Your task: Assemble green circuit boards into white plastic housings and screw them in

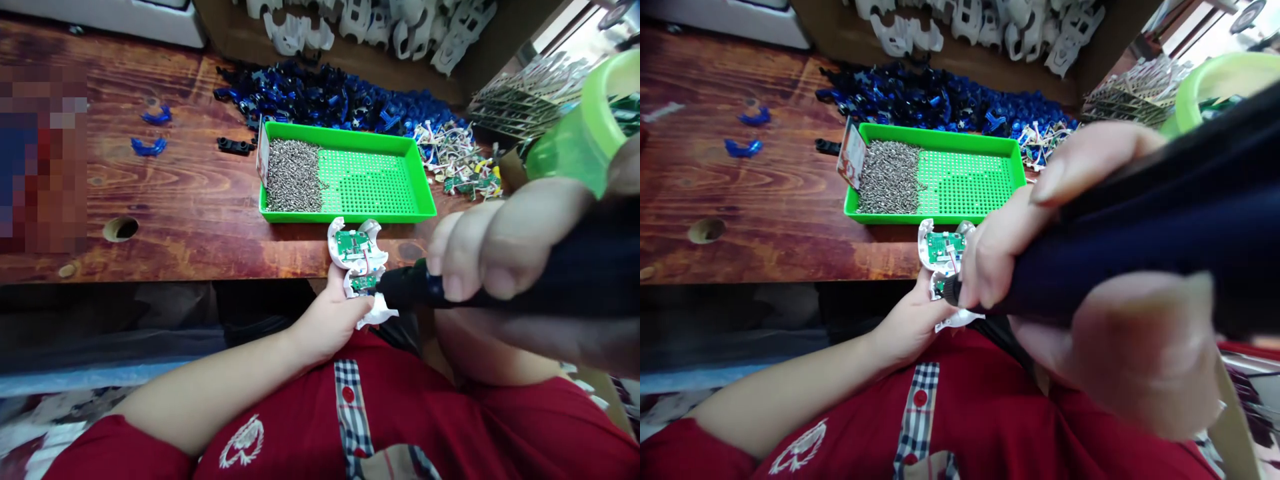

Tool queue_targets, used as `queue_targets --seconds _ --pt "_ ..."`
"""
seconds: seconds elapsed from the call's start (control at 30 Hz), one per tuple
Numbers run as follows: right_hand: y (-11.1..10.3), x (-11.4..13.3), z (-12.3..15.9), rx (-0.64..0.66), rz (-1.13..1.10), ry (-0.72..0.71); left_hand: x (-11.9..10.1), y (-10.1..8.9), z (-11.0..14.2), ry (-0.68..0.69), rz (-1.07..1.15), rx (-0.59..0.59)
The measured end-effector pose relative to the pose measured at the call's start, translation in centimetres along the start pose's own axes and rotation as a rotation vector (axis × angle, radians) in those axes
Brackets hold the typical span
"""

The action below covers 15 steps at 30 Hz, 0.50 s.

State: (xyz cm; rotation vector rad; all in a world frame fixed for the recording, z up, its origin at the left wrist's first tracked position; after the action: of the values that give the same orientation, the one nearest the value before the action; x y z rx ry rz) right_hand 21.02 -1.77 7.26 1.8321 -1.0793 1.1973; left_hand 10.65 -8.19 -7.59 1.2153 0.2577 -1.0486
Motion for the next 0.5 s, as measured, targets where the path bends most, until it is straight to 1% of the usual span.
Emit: queue_targets --seconds 0.1,0.2,0.33,0.5 --pt "1.6 1.4 0.7 0.071 0.145 -0.054 -0.2 0.4 0.0 0.024 0.000 0.016" --pt "2.6 1.6 0.2 0.159 0.171 -0.010 -0.3 0.5 0.0 0.035 0.023 0.000" --pt "2.1 1.2 0.1 0.133 0.150 -0.026 -0.1 0.4 -0.1 0.035 0.032 -0.001" --pt "1.8 0.1 0.6 0.186 0.139 0.053 0.0 0.4 -0.1 0.083 0.058 0.007"
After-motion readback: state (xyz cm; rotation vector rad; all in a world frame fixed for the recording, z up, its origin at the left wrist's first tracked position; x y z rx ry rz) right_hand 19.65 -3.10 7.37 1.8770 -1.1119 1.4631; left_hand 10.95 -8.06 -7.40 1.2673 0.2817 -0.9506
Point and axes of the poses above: each hand's wrist, its own z-axis away from the middle knuckle, its own y-axis out of the palm, x = y × z, the point moved 5 cm from there along -z, towards the middle knuckle, and after that the axes turned 6 degrees about x, right-handed, at the moved point
